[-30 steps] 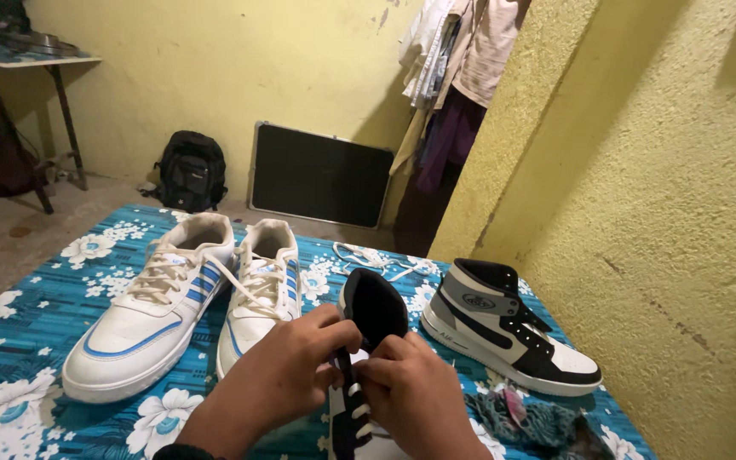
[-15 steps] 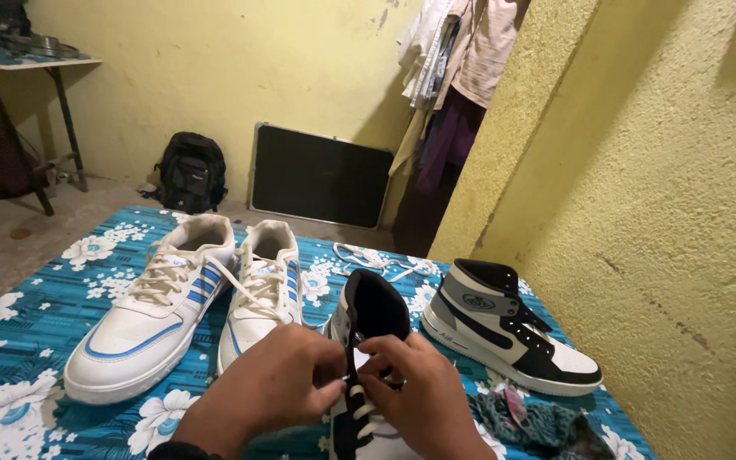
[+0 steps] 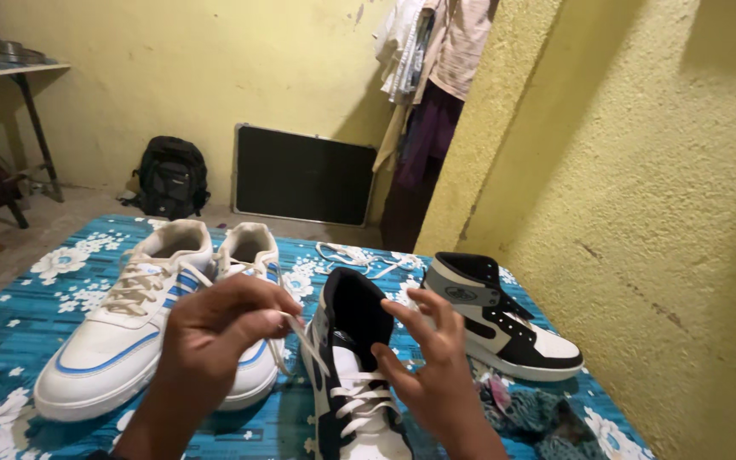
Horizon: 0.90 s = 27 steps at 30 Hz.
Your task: The person laces a pair of white sneakers on a bed, threading the laces through the eyelets and pulling them tight, then moves to a pair of black and white high-top sneakers and laces them the same way, finishing by arranging the shoes on the bed.
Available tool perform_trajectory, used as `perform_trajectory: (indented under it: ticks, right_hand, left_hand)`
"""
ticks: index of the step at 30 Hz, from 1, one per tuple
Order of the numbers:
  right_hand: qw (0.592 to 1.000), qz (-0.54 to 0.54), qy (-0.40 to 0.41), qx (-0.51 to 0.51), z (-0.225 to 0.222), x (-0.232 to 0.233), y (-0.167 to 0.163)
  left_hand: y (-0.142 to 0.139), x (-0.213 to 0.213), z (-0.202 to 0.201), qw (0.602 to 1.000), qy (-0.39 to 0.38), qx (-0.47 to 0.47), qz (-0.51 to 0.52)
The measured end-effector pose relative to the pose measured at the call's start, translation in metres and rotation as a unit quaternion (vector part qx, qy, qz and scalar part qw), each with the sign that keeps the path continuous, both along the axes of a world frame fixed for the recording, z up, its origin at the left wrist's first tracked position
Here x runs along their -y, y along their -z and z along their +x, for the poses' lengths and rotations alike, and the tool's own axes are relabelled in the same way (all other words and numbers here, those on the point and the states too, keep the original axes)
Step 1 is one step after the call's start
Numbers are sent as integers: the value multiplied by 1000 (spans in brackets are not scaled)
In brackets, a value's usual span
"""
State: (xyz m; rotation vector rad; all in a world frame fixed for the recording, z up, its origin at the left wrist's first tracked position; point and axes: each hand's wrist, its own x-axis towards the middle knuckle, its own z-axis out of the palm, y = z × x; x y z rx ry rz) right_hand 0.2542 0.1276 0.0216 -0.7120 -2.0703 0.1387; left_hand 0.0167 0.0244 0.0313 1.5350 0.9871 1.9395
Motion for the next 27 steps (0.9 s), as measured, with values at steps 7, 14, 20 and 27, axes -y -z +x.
perform_trajectory:
  ticks: [7,14,20,27]
  right_hand:
    - [970,-207,-52,-115,0,-5,9]
    - [926,-365,-67,-75,13,-24,32]
    - [844,-504,-82,-166,19,-43,44]
    - [825,-528,-106,-170,26,-47,44]
  left_hand:
    - [6,-18,30,995,10,90,-51]
    - [16,-23,70,968,-117,-211,-62]
    - [25,-32,85,883,-252,-397,19]
    - [31,-44,90,845,-272,-460,8]
